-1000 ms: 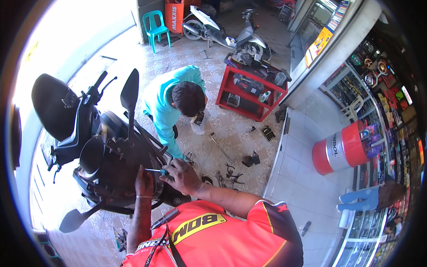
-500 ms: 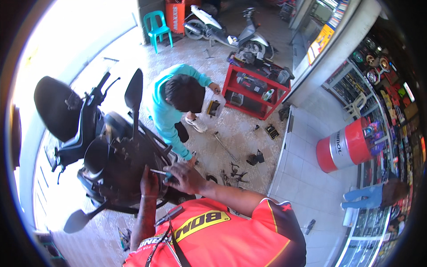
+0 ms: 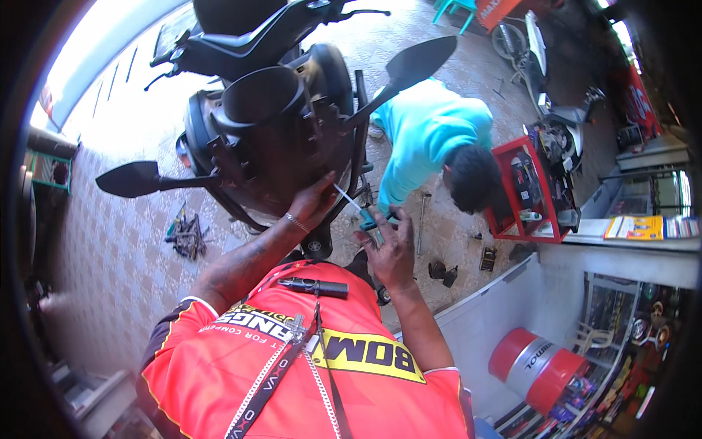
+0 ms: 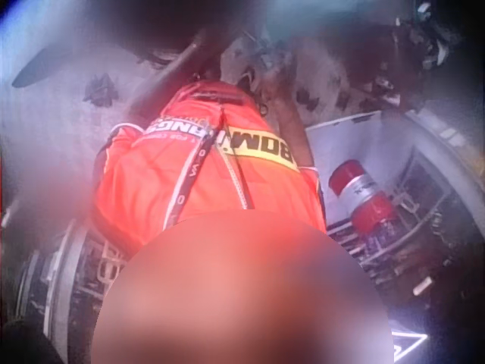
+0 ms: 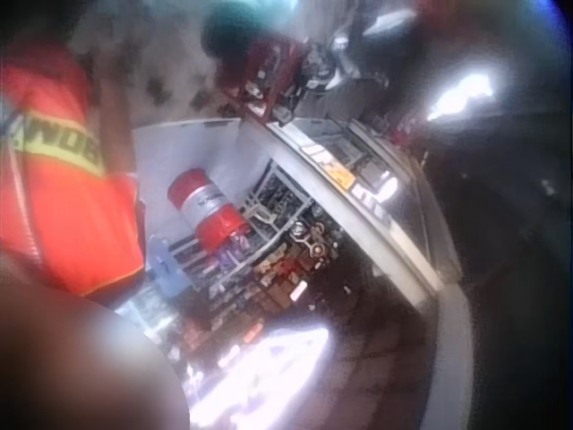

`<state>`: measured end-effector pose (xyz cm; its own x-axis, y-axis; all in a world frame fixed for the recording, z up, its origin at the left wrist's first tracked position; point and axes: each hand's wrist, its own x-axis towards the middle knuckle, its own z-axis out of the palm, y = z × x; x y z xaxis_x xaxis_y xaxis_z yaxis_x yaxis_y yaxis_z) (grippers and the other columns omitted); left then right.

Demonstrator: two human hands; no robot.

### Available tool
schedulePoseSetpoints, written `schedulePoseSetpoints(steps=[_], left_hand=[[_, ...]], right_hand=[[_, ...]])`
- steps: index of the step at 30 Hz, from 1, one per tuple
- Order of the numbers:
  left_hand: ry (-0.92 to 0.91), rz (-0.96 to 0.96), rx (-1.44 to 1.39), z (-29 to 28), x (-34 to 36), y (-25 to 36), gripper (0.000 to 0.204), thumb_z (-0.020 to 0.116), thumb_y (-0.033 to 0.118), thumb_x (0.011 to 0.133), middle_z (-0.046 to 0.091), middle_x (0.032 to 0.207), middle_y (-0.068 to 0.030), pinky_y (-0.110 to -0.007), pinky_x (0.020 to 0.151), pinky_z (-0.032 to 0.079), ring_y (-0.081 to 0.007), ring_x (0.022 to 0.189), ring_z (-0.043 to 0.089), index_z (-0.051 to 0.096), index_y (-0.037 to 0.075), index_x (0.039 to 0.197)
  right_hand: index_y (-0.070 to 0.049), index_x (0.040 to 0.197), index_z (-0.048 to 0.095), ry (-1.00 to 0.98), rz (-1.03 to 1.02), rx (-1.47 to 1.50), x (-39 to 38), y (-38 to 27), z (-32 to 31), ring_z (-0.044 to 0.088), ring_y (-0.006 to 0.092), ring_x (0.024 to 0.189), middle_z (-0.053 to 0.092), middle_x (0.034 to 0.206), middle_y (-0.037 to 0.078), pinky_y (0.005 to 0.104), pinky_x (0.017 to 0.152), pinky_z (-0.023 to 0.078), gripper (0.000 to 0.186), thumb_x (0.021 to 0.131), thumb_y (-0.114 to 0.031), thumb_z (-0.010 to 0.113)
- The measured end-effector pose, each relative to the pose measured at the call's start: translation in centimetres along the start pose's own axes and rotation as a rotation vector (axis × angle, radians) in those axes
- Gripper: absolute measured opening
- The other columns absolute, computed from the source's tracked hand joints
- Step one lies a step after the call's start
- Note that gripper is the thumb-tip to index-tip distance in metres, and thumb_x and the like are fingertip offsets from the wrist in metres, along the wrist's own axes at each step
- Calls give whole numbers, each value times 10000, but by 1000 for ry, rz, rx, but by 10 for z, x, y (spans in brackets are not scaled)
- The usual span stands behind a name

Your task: The person uses a screwdriver to work on the front assembly of a motorcycle, repeatedly inserting and turning the tool near the handlebar area. Another person is present nearby but not directly involved in the repair.

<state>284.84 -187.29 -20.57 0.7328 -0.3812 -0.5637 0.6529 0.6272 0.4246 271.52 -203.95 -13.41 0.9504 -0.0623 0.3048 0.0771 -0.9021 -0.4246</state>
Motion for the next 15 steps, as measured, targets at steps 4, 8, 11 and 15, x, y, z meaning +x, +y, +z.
schedulePoseSetpoints(steps=[4, 8, 11, 15], left_hand=[[68, 38, 183, -6, -7, 11, 125, 797, 208, 920, 650, 873, 49, -225, 682, 497, -68, 805, 600, 688, 158, 955], [36, -39, 2, -16, -7, 11, 139, 805, 227, 913, 651, 866, 42, -232, 680, 500, -77, 804, 606, 690, 158, 950], [92, -65, 39, -28, -5, 8, 137, 803, 232, 914, 655, 862, 36, -232, 675, 500, -81, 795, 610, 692, 158, 944], [52, -78, 52, -35, 4, 7, 176, 714, 246, 979, 632, 967, 33, -251, 729, 491, -82, 850, 567, 689, 123, 1103]], right_hand=[[-93, 1266, 712, -74, 205, 127, 13, -19, 6, 667, 306, 925, 645, 1015, 160, 442, 768, 531, 468, 950, -438, 704], [-88, 1425, 517, -175, 982, 1510, 29, -31, 11, 675, 169, 734, 678, 832, 69, 306, 633, 533, 478, 1043, -360, 613], [-47, 1472, 411, -238, 789, 1321, 27, -39, 6, 683, 154, 789, 690, 929, 70, 270, 705, 570, 540, 1022, -219, 655], [-39, 1514, 405, -262, 134, 682, 25, -34, -13, 629, 261, 1054, 608, 1174, 152, 369, 853, 565, 743, 922, -304, 766]])
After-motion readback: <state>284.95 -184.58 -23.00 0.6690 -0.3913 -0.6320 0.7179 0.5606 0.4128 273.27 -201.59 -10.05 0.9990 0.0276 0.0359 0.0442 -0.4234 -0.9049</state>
